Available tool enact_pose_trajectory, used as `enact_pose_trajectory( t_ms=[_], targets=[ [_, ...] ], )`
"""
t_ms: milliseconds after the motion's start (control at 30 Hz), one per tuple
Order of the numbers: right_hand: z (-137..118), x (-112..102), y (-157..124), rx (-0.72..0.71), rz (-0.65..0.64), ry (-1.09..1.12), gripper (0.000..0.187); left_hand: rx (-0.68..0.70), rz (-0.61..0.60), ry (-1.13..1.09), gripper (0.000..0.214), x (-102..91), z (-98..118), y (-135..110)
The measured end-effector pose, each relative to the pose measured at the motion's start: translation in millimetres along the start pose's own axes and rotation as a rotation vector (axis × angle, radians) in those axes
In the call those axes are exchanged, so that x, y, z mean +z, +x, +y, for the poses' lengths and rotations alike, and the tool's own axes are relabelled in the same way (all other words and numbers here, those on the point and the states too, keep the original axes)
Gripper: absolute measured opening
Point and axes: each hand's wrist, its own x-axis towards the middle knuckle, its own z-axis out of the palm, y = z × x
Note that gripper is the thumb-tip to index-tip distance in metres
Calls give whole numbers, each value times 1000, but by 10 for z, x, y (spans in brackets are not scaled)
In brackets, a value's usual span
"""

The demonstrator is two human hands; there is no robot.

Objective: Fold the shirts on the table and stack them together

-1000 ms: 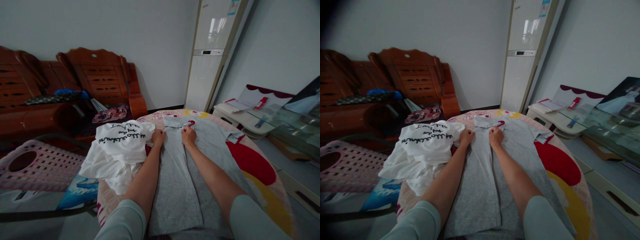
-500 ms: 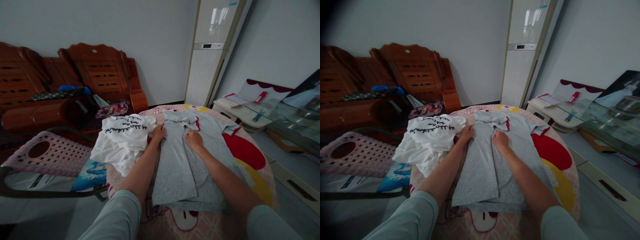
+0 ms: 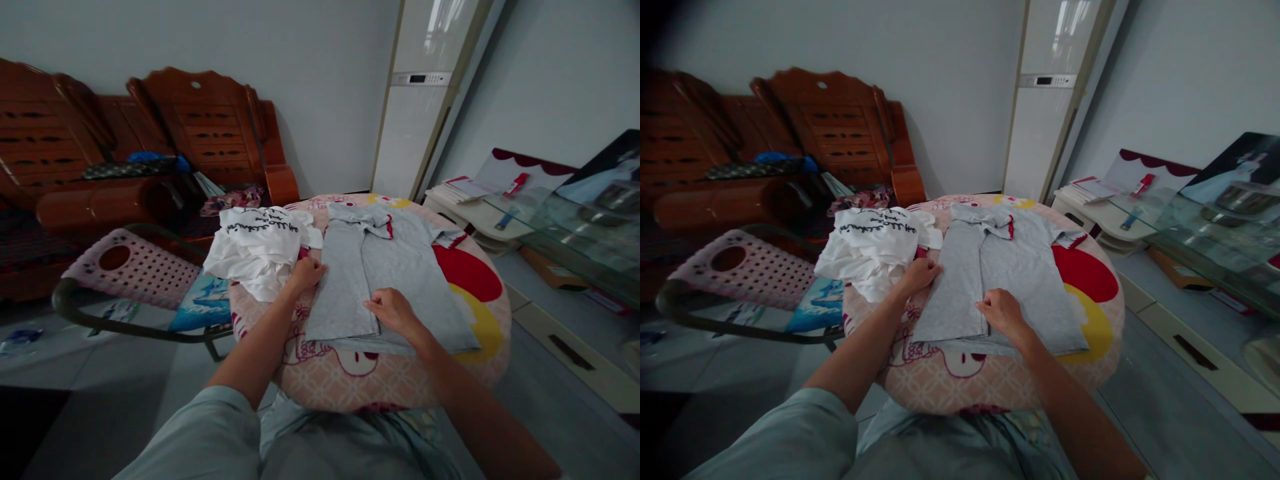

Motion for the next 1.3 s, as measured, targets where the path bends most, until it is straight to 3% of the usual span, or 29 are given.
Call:
enact_pose_trajectory(
  t_ms=[233,333,433,633,733,867,1100,1200,1300],
  targets=[
    [-101,47,-87,106,103,100,19,29,-37,57,43,125,34,-605],
    [-134,73,-114,109,123,100,44,27,29,134,36,197,70,-731],
    [-143,100,-136,74,93,100,55,16,73,183,37,252,117,-809],
    [-88,159,-130,17,78,142,36,6,71,235,42,292,161,-884],
    [-77,176,-105,11,80,325,33,-10,50,207,39,208,127,-872],
    [-104,193,-112,93,-4,547,43,-10,42,172,39,79,40,-883],
    [-181,236,-181,-15,7,130,44,-82,43,181,26,84,-93,-998],
    [-204,250,-190,6,5,77,41,42,180,127,32,62,-21,-922],
    [-210,258,-200,-7,16,86,39,337,251,4,36,87,215,-709]
  ],
)
